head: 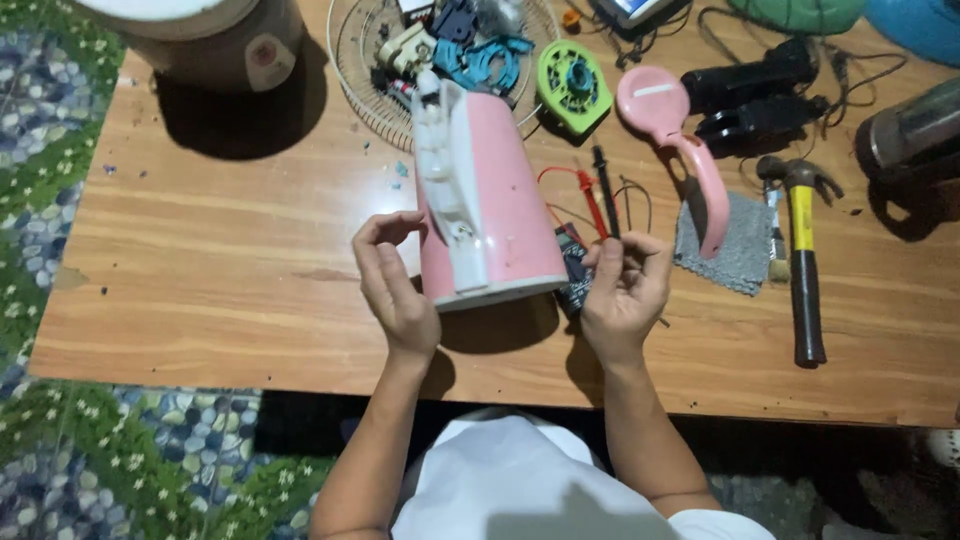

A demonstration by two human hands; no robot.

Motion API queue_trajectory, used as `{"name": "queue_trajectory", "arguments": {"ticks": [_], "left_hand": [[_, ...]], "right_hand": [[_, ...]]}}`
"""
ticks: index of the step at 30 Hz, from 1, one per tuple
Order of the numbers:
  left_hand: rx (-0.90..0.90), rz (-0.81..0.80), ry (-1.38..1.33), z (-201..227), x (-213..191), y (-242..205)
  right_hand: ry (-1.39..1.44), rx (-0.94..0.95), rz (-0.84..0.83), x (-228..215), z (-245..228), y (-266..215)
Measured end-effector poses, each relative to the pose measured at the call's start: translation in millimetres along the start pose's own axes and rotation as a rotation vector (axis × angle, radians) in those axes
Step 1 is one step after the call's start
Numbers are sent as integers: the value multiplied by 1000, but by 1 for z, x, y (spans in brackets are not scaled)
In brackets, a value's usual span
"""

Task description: Disassembling an electric kettle and testing its internal components using a multimeter for repair.

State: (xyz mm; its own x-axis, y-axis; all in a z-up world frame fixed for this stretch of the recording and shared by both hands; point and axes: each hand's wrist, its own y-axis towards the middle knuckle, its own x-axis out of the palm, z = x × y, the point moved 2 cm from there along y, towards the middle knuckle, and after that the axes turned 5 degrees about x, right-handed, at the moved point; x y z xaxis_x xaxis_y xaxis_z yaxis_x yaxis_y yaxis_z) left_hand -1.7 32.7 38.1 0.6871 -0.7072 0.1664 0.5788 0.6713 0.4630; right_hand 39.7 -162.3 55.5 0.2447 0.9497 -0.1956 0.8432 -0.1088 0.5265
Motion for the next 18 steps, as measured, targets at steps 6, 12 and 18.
{"name": "queue_trajectory", "arguments": {"ticks": [6, 12, 18], "left_hand": [[-85, -166, -37, -15, -2, -17], [-79, -285, -75, 3, 12, 0], [151, -362, 30, 29, 26, 0]], "right_hand": [[2, 55, -15, 18, 12, -7], [-99, 74, 37, 19, 27, -10], [-58, 238, 1, 13, 54, -21]]}}
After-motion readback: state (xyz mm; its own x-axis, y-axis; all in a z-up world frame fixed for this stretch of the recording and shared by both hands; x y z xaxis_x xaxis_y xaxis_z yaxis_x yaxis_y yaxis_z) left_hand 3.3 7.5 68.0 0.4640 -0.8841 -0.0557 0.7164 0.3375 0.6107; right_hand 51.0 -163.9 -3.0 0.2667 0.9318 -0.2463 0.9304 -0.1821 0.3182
